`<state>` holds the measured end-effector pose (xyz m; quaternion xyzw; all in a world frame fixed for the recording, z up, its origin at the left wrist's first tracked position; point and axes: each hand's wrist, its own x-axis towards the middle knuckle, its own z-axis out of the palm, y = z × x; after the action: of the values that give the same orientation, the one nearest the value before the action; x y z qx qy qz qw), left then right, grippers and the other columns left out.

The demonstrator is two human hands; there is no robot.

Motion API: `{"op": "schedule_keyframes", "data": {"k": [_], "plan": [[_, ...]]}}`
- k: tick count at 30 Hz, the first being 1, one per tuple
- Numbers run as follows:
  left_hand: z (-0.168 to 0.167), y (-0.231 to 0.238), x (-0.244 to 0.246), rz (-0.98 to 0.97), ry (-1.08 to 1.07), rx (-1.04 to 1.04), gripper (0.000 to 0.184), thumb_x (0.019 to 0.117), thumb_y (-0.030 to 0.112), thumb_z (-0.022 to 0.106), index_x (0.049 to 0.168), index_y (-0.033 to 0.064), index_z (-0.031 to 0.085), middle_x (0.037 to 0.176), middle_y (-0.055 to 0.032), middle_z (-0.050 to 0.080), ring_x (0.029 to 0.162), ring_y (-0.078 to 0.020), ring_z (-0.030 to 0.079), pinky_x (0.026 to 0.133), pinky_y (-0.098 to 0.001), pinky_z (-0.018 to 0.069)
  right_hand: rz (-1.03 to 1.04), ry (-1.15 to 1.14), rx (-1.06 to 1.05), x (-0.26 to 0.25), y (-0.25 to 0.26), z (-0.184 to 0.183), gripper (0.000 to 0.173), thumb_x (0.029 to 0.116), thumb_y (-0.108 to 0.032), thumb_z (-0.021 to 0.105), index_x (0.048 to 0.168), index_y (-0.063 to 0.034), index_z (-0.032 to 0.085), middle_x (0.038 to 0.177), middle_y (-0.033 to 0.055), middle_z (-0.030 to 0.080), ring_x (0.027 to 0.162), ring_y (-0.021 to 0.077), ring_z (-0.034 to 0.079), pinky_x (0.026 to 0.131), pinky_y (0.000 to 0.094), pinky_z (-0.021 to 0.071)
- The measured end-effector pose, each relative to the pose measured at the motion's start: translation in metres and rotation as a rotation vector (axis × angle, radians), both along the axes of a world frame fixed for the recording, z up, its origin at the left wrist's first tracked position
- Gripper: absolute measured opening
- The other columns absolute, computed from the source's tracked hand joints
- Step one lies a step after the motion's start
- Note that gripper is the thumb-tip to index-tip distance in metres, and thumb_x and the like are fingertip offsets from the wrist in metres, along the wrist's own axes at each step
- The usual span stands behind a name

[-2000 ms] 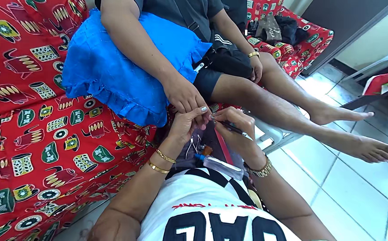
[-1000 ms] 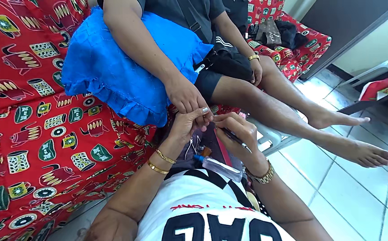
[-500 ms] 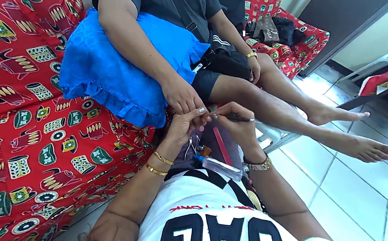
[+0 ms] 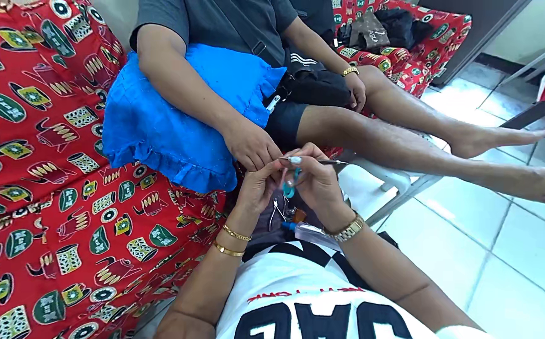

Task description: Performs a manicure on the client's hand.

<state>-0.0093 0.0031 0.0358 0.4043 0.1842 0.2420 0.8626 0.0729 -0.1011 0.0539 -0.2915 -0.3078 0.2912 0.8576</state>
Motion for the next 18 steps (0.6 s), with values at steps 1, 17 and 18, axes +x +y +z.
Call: {"op": "schedule_keyframes", "data": {"k": [1,17,18], "plan": [[-0.001,-0.001,0.0,0.002,0.015,0.01,0.012,0.0994,0.006,0.06,0.091,0.0085,0.068,0.071,-0.0016,0.067,0.058,-0.0057,0.062,0.056,-0.0187,0.0546,-0.055,-0.031,-0.034,0.004,0.003,-0.005,0.018,0.097,-0.004,0.057,0.086,-0.0125,0.068,0.092,0.0075,0.076,0.066,0.009,0.07,0.055,0.0209,0.0569],[-0.025,0.0,-0.029,0.052,-0.155,-0.263,0.089,0.099,0.071,0.002,0.109,0.0084,0.064,0.086,-0.0132,0.071,0.073,-0.0238,0.07,0.069,-0.0346,0.0603,-0.236,0.103,-0.272,0.064,-0.008,-0.011,0.022,0.1006,0.002,0.048,0.085,-0.0071,0.061,0.082,0.0075,0.077,0.069,0.0114,0.074,0.052,0.0206,0.0561],[-0.029,-0.001,-0.03,0.057,-0.166,-0.326,0.083,0.1028,0.062,0.001,0.104,0.0083,0.064,0.083,-0.0118,0.07,0.072,-0.0231,0.069,0.071,-0.0349,0.06,-0.223,0.112,-0.271,0.064,-0.01,-0.01,0.023,0.1006,0.002,0.048,0.084,-0.0071,0.061,0.081,0.0077,0.076,0.069,0.0118,0.074,0.052,0.021,0.0565]]}}
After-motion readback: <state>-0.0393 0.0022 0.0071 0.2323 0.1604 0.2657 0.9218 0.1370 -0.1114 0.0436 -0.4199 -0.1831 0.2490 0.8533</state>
